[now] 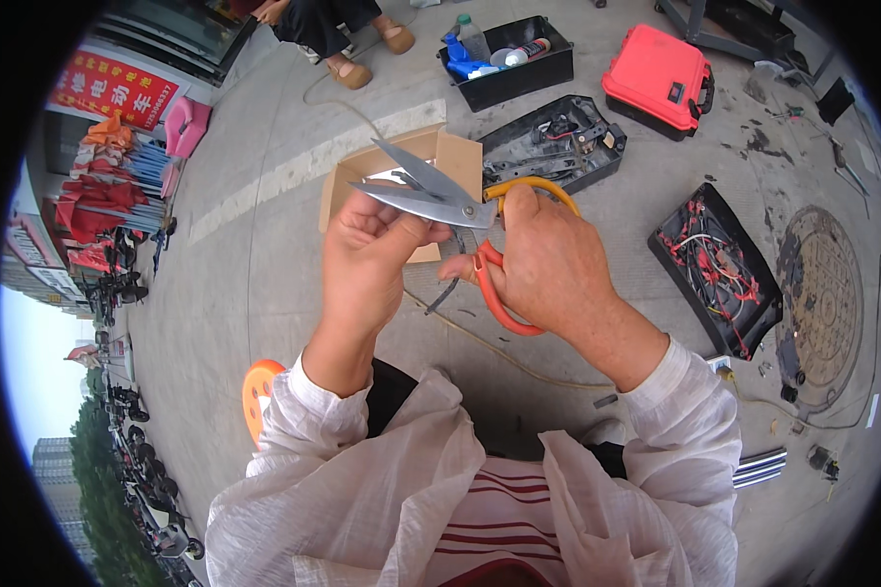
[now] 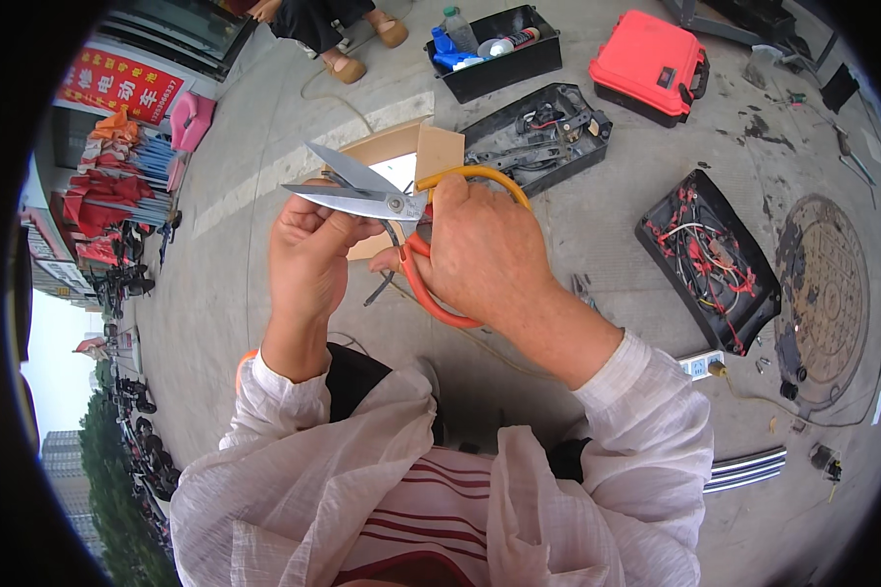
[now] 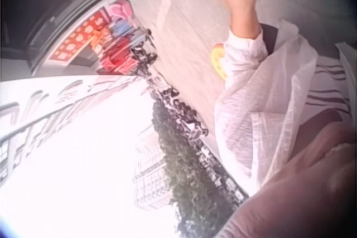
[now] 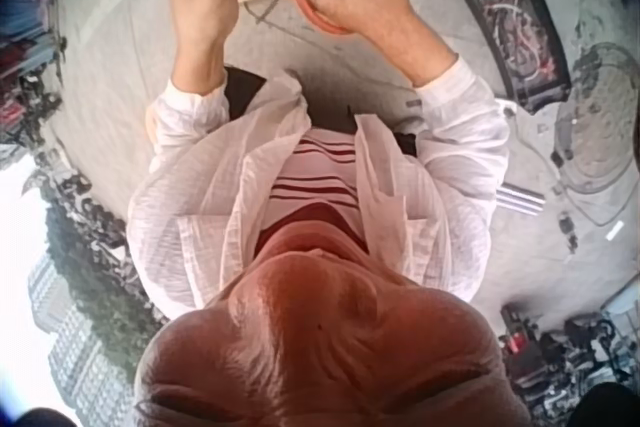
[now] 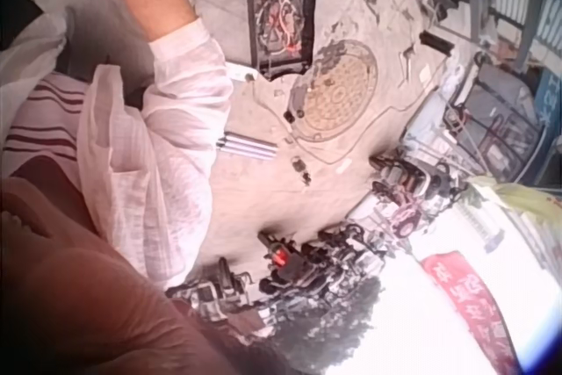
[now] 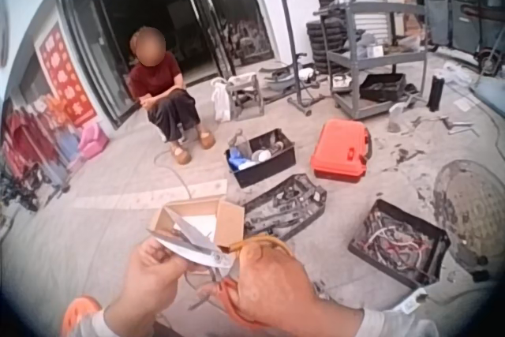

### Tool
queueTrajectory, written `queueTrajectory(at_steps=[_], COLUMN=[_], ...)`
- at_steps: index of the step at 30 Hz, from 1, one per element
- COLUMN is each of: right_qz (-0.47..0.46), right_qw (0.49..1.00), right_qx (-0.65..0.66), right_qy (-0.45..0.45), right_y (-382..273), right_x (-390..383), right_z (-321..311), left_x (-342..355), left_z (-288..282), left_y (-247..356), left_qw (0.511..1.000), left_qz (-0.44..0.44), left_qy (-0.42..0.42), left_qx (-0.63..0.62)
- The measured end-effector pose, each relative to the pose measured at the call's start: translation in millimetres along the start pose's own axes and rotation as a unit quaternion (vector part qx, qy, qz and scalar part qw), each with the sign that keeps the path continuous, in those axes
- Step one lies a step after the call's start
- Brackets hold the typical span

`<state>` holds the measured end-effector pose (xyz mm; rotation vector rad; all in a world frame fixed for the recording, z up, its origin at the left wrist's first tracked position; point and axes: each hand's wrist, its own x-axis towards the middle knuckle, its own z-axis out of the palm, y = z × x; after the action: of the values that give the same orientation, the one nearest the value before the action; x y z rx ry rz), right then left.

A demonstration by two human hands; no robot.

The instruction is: The person strips insulation from a wire using shears and prepares the ends. They handle multiple wires and tools on the ground, including pliers and a cardboard box of components.

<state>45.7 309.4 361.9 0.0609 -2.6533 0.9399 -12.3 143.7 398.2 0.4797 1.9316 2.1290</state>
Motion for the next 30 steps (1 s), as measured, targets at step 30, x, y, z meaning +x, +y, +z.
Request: queueTrajectory(at_steps=[30], right_qz=[0.014], right_qw=[1.0], right_qx=[0.015], right_qy=[-0.007], right_y=[0.2], right_x=[0.9], right_z=[-1.8], left_x=[6.4], left_z=[-2.8], left_y=[-4.3], left_qw=[0.996], left_qz=[0.054], left_qy=[0.048], left_qx=[-0.059])
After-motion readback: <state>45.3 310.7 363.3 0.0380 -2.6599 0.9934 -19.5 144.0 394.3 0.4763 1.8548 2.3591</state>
